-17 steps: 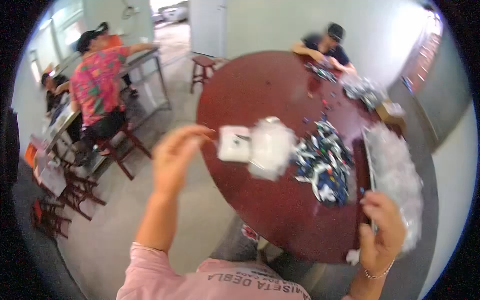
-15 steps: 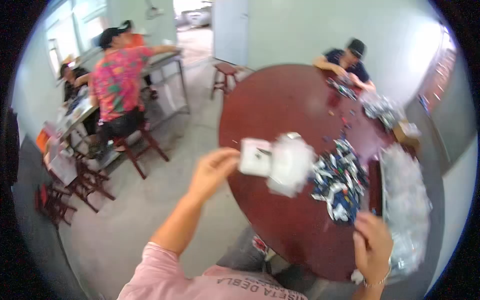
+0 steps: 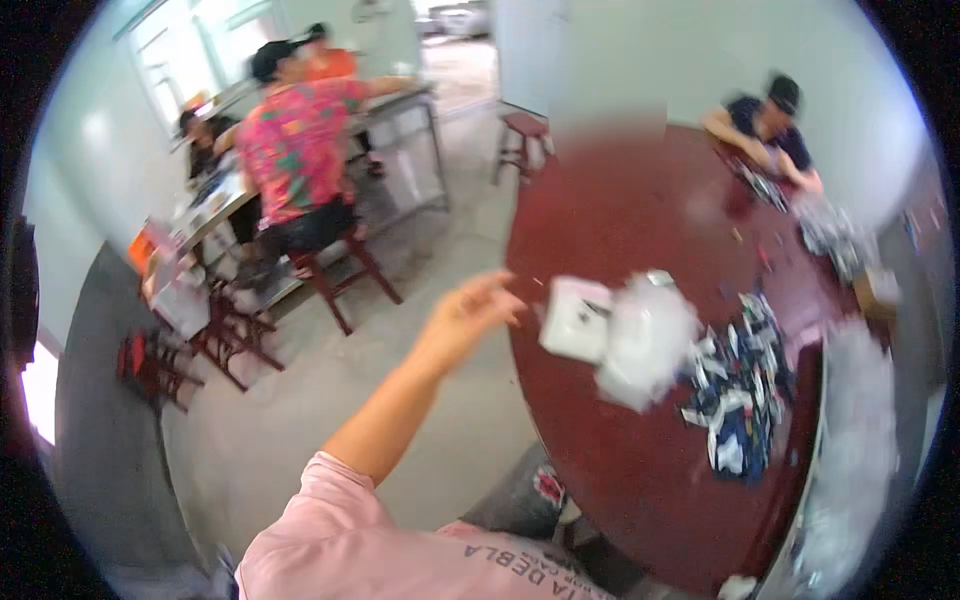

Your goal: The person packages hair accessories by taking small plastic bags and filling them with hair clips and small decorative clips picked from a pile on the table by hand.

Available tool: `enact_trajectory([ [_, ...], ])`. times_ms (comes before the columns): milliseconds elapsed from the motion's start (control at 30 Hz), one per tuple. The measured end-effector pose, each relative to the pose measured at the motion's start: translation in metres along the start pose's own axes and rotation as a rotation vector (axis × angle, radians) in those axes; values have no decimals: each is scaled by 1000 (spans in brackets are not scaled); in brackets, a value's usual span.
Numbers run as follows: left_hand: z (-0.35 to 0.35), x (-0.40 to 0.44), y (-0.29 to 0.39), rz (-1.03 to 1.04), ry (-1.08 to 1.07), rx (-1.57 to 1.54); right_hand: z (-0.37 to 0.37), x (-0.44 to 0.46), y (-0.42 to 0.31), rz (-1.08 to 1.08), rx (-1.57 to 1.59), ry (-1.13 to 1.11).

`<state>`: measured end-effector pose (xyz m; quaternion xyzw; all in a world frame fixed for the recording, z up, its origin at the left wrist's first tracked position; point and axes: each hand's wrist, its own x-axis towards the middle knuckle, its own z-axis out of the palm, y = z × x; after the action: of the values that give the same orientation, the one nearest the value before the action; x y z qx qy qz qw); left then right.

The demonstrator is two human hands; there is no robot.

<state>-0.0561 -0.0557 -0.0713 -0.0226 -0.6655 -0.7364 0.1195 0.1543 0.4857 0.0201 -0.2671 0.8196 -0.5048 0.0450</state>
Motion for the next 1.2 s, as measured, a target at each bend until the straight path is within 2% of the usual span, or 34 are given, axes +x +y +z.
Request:
enact_trajectory([
  [33,3,3,6,73,4,-9,17,-6,-11,-233,76,83],
  [67,14,2,20,109,19,-12,27,1,-31,-131,58,140],
  [100,27,-3,33,95,23,57,29,20,-48,-252,221,-156],
  [167,53,-13,38,115,-53,61,22,-4,-53,-401,334,-464],
  [200,63,-21,35,94,-114,55,15,-38,-51,-427,258,-507],
  [367,122,-49,17,23,-330,64,41,-144,-58,-223,14,-428],
  [400,136,-55,16,14,-375,56,41,-152,-55,-205,-40,-441],
  [500,174,-66,15,32,-575,44,22,-118,-85,-147,54,-516],
  [567,196,-76,26,11,-670,77,22,-127,-103,239,-250,-330],
  [600,203,-78,29,8,-719,92,42,-141,-94,151,-387,89],
  [633,210,-82,28,15,-722,82,54,-151,-91,153,-399,91],
  [700,222,-84,29,31,-810,46,71,-167,-81,358,-455,925],
  [733,228,-85,32,48,-821,42,75,-169,-67,253,-545,1233],
  [767,232,-87,34,36,-830,39,77,-167,-56,209,-682,1640],
  [833,239,-92,40,36,-869,26,69,-172,-53,-132,-750,2022],
  [867,241,-94,45,68,-856,64,68,-182,-52,-132,-781,2046],
  [900,244,-95,50,103,-847,93,68,-194,-54,199,-1419,2113],
  [967,244,-96,51,127,-843,114,61,-202,-62,623,-2127,2045],
  [1000,245,-99,56,90,-835,75,44,-187,-67,-442,-1960,1953],
  [1033,244,-102,58,131,-831,94,29,-176,-70,-1326,-1589,1588],
  [1133,236,-108,63,92,-795,111,22,-183,-75,-966,-2061,1943],
  [1200,225,-110,63,101,-753,126,17,-165,-82,-867,-2111,2033],
])
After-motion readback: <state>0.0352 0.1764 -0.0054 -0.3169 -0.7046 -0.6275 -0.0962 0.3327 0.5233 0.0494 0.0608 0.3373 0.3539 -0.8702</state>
